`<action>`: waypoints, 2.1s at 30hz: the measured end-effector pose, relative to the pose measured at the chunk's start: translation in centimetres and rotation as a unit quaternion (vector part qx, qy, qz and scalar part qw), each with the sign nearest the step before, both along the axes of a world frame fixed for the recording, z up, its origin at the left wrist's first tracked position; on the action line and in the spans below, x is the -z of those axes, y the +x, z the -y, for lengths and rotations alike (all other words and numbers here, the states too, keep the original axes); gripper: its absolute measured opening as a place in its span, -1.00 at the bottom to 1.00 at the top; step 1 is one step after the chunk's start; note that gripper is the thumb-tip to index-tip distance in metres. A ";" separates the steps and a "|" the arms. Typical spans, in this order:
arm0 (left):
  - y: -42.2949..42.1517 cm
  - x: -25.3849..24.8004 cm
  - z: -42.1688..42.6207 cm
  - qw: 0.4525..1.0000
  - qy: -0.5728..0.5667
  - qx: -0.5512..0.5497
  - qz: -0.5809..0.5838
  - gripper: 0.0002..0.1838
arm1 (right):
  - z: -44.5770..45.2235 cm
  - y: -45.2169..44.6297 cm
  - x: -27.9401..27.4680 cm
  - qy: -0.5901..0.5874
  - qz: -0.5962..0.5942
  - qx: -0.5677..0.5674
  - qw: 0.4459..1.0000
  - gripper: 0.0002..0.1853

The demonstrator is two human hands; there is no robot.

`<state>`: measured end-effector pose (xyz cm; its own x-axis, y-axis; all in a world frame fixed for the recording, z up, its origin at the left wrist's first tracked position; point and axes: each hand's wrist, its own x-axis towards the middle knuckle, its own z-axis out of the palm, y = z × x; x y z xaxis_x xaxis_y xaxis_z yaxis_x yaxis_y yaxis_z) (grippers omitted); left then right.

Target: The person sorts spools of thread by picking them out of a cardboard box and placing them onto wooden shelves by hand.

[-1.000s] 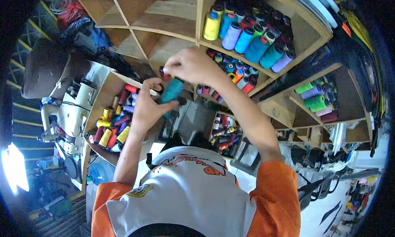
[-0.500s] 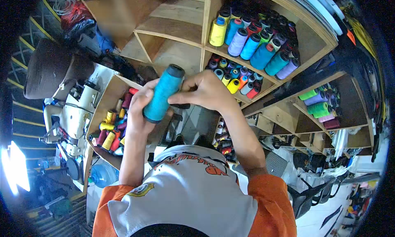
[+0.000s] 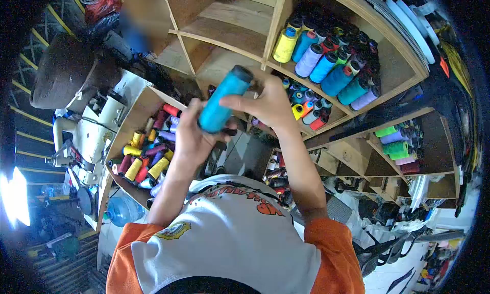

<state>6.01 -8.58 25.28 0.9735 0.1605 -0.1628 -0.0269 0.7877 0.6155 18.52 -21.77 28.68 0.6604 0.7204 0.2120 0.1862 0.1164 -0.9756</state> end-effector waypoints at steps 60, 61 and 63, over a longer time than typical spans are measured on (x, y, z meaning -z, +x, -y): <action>-19.9 22.4 -24.1 0.374 0.704 0.216 -0.563 0.00 | 0.8 -1.1 11.4 -0.201 -0.037 0.023 0.979 -0.65; -19.6 21.9 -23.9 0.386 0.703 0.207 -0.561 0.00 | 0.7 -1.1 11.2 -0.193 -0.047 0.033 0.980 -0.65; -19.8 21.7 -23.5 0.399 0.675 0.165 -0.598 -0.02 | 1.0 -1.6 10.7 -0.184 -0.071 0.047 0.979 -0.65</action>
<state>-13.79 14.90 3.56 0.3338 0.7836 -0.5240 0.8902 -0.4449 -0.0983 16.90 -22.72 17.99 0.7319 0.6650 -0.1489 0.0394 -0.2595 -0.9649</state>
